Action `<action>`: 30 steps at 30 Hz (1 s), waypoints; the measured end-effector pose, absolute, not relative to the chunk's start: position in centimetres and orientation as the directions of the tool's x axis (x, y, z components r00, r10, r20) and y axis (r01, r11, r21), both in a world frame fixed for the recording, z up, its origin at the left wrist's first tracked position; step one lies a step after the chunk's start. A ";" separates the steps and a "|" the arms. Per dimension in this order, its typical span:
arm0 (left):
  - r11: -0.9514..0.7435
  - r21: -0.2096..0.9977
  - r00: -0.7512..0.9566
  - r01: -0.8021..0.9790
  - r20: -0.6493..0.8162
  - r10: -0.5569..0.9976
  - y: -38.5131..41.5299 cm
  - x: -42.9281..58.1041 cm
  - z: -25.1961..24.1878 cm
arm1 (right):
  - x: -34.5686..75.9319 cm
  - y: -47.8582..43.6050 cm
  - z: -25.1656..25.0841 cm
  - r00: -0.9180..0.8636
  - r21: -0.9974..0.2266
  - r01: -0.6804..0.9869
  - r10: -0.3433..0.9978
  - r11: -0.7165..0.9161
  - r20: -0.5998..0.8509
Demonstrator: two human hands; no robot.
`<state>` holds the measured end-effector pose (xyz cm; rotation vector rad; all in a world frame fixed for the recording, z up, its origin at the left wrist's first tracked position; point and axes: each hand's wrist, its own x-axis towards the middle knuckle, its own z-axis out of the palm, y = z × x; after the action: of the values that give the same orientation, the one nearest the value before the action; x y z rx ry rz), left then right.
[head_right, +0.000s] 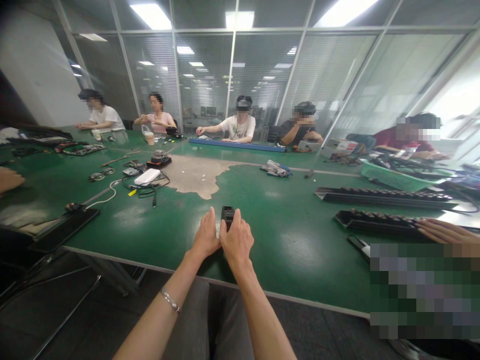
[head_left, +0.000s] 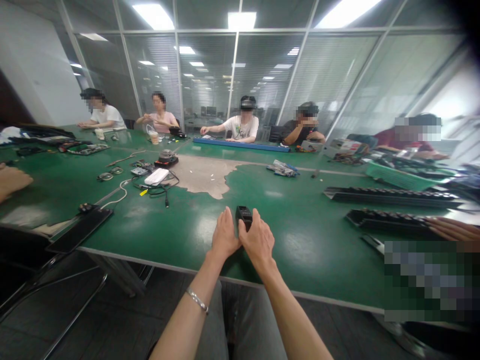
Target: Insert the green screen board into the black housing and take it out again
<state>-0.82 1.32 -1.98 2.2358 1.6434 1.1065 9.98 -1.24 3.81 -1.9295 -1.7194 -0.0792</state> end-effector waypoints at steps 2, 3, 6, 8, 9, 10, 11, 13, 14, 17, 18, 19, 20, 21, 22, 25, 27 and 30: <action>-0.384 0.517 0.133 0.765 0.457 0.880 1.4 -0.8 -2.1 | 10.0 -1.1 4.2 0.180 -0.373 0.928 0.884 -0.007 0.431; -0.384 0.516 0.137 0.766 0.452 0.881 1.4 -0.8 -2.2 | 10.1 -1.0 4.5 0.183 -0.387 0.922 0.875 0.006 0.449; -0.386 0.507 0.153 0.770 0.442 0.884 1.6 -0.9 -2.5 | 11.1 -0.6 5.3 0.219 -0.449 0.893 0.839 0.034 0.498; -0.389 0.498 0.170 0.775 0.429 0.887 1.7 -1.0 -2.6 | 12.3 -0.4 5.6 0.258 -0.491 0.870 0.810 0.042 0.527; -0.386 0.495 0.175 0.778 0.420 0.891 1.7 -1.0 -2.6 | 13.0 -0.4 5.6 0.275 -0.502 0.864 0.795 0.043 0.540; -0.382 0.494 0.177 0.781 0.411 0.894 1.7 -1.1 -2.5 | 13.7 -0.4 5.5 0.289 -0.508 0.861 0.784 0.038 0.549; -0.378 0.494 0.177 0.783 0.405 0.897 1.7 -1.1 -2.5 | 14.4 -0.4 5.2 0.299 -0.506 0.862 0.779 0.027 0.551; -0.372 0.485 0.178 0.791 0.400 0.899 1.6 -1.1 -2.3 | 15.7 -0.7 4.4 0.307 -0.492 0.871 0.789 -0.007 0.533; -0.368 0.477 0.177 0.798 0.398 0.900 1.5 -1.0 -2.2 | 16.2 -0.8 3.9 0.308 -0.481 0.876 0.799 -0.027 0.517; -0.352 0.454 0.184 0.819 0.374 0.909 1.3 -1.1 -1.6 | 17.0 -1.2 2.5 0.308 -0.446 0.892 0.827 -0.078 0.470; -0.347 0.450 0.187 0.823 0.362 0.913 1.3 -1.1 -1.4 | 17.1 -1.3 2.1 0.307 -0.435 0.896 0.833 -0.090 0.460; -0.345 0.448 0.190 0.825 0.354 0.916 1.2 -1.1 -1.2 | 17.2 -1.3 1.8 0.306 -0.424 0.900 0.838 -0.100 0.452; -0.344 0.447 0.193 0.826 0.349 0.917 1.1 -1.1 -1.0 | 17.1 -1.3 1.5 0.303 -0.415 0.904 0.842 -0.106 0.446; -0.344 0.446 0.194 0.826 0.348 0.917 1.0 -1.1 -0.9 | 17.1 -1.3 1.3 0.300 -0.406 0.907 0.846 -0.110 0.441; -0.342 0.445 0.192 0.828 0.349 0.917 0.9 -1.1 -0.7 | 17.0 -1.3 1.1 0.296 -0.399 0.910 0.849 -0.112 0.437; -0.339 0.434 0.190 0.835 0.351 0.917 0.8 -1.1 -0.5 | 16.8 -1.2 0.7 0.271 -0.380 0.920 0.858 -0.097 0.437; -0.337 0.430 0.189 0.838 0.350 0.917 0.9 -1.1 -0.6 | 16.7 -1.2 0.4 0.247 -0.372 0.925 0.861 -0.074 0.444; -0.331 0.445 0.182 0.832 0.345 0.921 0.9 -1.1 -0.6 | 16.8 -1.3 -0.1 0.218 -0.367 0.929 0.868 -0.045 0.445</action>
<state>-1.07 0.94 -0.63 2.2900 1.7155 0.8506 16.77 -1.27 -0.07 -1.9151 -1.6557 -0.1349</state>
